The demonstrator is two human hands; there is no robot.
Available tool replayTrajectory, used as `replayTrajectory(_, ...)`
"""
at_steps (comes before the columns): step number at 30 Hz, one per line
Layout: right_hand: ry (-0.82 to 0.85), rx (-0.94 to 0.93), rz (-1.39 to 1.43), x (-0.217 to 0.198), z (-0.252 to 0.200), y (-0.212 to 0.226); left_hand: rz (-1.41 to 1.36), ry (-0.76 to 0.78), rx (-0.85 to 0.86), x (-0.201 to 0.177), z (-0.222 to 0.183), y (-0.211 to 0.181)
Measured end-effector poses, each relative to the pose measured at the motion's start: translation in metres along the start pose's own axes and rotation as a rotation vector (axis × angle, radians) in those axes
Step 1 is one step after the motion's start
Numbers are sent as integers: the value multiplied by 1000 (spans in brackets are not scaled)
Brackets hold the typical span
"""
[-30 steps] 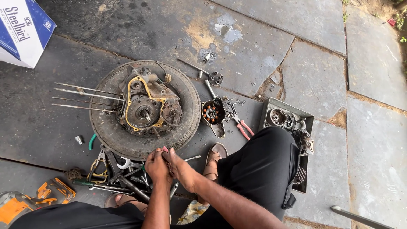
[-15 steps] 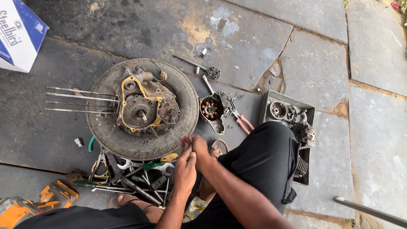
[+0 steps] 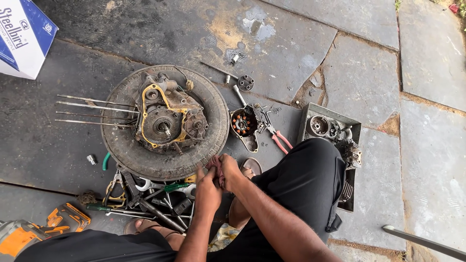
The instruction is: The person sits on the ground repairing a scooter wheel hub assembly. They use a screwdriver to work on the hub, pick up a long rod and place it in a parts tray, handle small components from the tray, and use a hammer and wrench on the hub bolts.
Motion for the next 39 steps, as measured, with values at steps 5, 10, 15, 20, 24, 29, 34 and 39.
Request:
replayTrajectory(5, -48, 14, -222, -5, 0, -2, 486, -82, 173, 16, 21, 33)
replayTrajectory(10, 69, 148, -181, -7, -8, 4, 549, 25, 393, -27, 9, -17)
replayTrajectory(15, 361, 238, 170, -22, 14, -12, 236, -17, 438, -1, 7, 2)
replayTrajectory(20, -38, 148, 119, -23, 16, -16, -52, -145, 248, 16, -4, -6)
replayTrajectory(24, -92, -6, 214, -38, 38, -23, -103, -192, 27, 14, -2, 1)
replayTrajectory(29, -93, -123, 147, 15, -20, 27, 444, -42, -37, 5, -1, -3)
replayTrajectory(34, -32, -197, -195, -39, 45, -33, 632, 65, 197, 9, -2, 0)
replayTrajectory(39, 52, 75, 186, 6, 1, 12, 302, 108, 164, 13, 7, 10)
Point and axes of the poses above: each hand's wrist, its own z-axis towards the middle knuckle, its own x-axis out of the palm, y = z × x, the point moved 2 cm from there along z, towards the middle knuckle, and after that the axes turned 13 degrees about -x, right-handed, at the moved point
